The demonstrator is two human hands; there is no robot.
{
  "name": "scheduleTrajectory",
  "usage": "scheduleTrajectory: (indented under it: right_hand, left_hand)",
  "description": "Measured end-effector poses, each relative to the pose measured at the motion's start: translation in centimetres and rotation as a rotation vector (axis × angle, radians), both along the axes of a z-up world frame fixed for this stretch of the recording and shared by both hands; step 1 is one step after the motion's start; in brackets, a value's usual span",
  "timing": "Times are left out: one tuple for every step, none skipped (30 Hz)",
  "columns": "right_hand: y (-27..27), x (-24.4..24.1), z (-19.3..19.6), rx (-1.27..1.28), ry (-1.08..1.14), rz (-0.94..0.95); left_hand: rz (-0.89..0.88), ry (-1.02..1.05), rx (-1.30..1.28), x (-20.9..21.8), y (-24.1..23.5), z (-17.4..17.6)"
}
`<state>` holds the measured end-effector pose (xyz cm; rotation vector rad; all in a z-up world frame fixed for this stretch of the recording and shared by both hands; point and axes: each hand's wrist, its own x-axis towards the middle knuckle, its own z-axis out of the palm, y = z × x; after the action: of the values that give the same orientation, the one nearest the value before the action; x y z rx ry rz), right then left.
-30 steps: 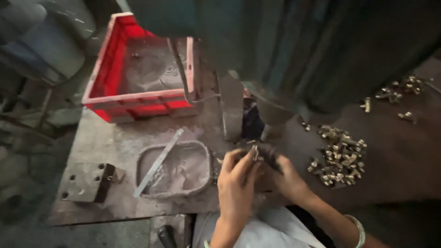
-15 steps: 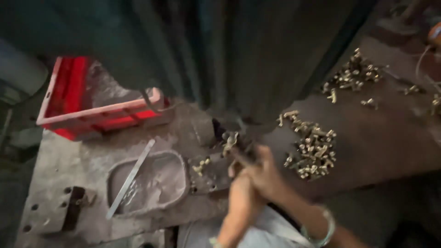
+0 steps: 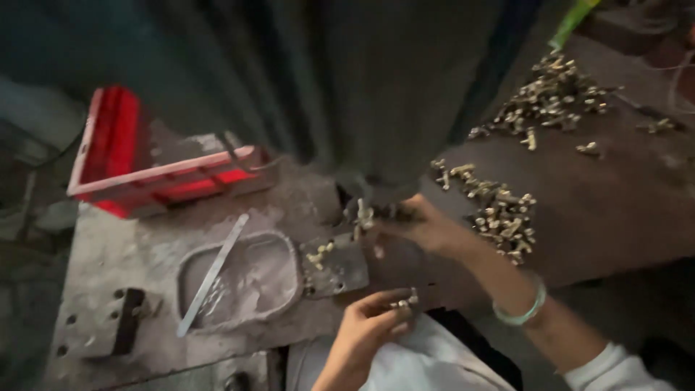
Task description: The person threads small brass fittings using a bench-mounted tapping machine. They pick a fitting from a pile, hold it under the machine's rotating tap, dip the threaded fitting in a tray of liquid, and set the finished fitting on a growing pile on the workbench, repeating the cycle.
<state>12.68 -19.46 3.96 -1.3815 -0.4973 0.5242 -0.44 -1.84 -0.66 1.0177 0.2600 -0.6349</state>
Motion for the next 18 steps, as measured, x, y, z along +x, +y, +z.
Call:
scheduleTrajectory:
  right_hand:
    - [0.4, -0.1, 1.0, 0.007, 0.006, 0.011]
    - [0.4, -0.2, 2.1, -0.175, 0.064, -0.034]
    - [0.4, -0.2, 3.3, -0.359, 0.121, -0.077]
    - [0.3, 0.0, 2.0, -0.360, 0.122, -0.073]
    - [0.0, 0.2, 0.8, -0.262, 0.097, -0.067]
    - [-0.3, 0.6, -0.2, -0.165, 0.064, -0.062]
    - [-0.3, 0.7, 0.3, -0.166, 0.057, -0.059]
    - [-0.2, 0.4, 0.6, -0.075, 0.032, 0.005]
    - [-0.1, 0.3, 1.0, 0.017, 0.007, 0.070]
    - [-0.2, 0.3, 0.2, 0.020, -0.001, 0.067]
    - [-0.2, 0.4, -0.6, -0.059, -0.041, 0.020]
    - [-0.9, -0.1, -1.5, -0.153, -0.074, -0.026]
    - [-1.3, 0.1, -0.5, -0.166, -0.075, -0.028]
    - [-0.6, 0.1, 0.1, -0.065, -0.046, 0.014]
    - [0.1, 0.1, 0.7, 0.036, -0.017, 0.055]
    - [0.1, 0.2, 0.7, 0.035, -0.018, 0.057]
    - [0.1, 0.3, 0.6, 0.032, -0.020, 0.059]
    - [0.0, 0.4, 0.6, 0.033, -0.023, 0.055]
  left_hand:
    - [0.011, 0.006, 0.007, -0.7, 0.9, 1.4]
    - [0.085, -0.128, 0.082, -1.2, 1.5, 2.8]
    - [0.160, -0.262, 0.159, -1.8, 2.0, 4.3]
    - [0.163, -0.260, 0.158, -1.8, 2.1, 4.4]
    - [0.311, -0.631, 0.394, -1.9, 2.2, 4.5]
    - [0.459, -1.011, 0.631, -1.7, 2.2, 4.8]
    - [0.464, -1.015, 0.630, -0.8, 2.6, 2.8]
    - [0.410, -1.247, 0.867, -0.3, 3.1, 0.8]
    - [0.343, -1.471, 1.107, 0.4, 3.6, -1.2]
    - [0.343, -1.481, 1.107, 0.8, 3.8, -0.9]
    - [0.218, -1.462, 1.172, 1.2, 4.1, -0.6]
    - [0.099, -1.430, 1.222, 1.0, 3.6, -0.8]
    - [0.107, -1.429, 1.209, 0.8, 2.9, 0.5]
    - [0.122, -1.292, 1.236, 0.1, 3.2, 2.0]
    - [0.137, -1.155, 1.259, -0.5, 3.6, 3.6]
    - [0.140, -1.154, 1.259, -0.6, 3.4, 4.3]
    - [0.200, -1.012, 1.174, -0.7, 3.2, 5.0]
    - [0.249, -0.874, 1.088, -0.8, 3.0, 5.8]
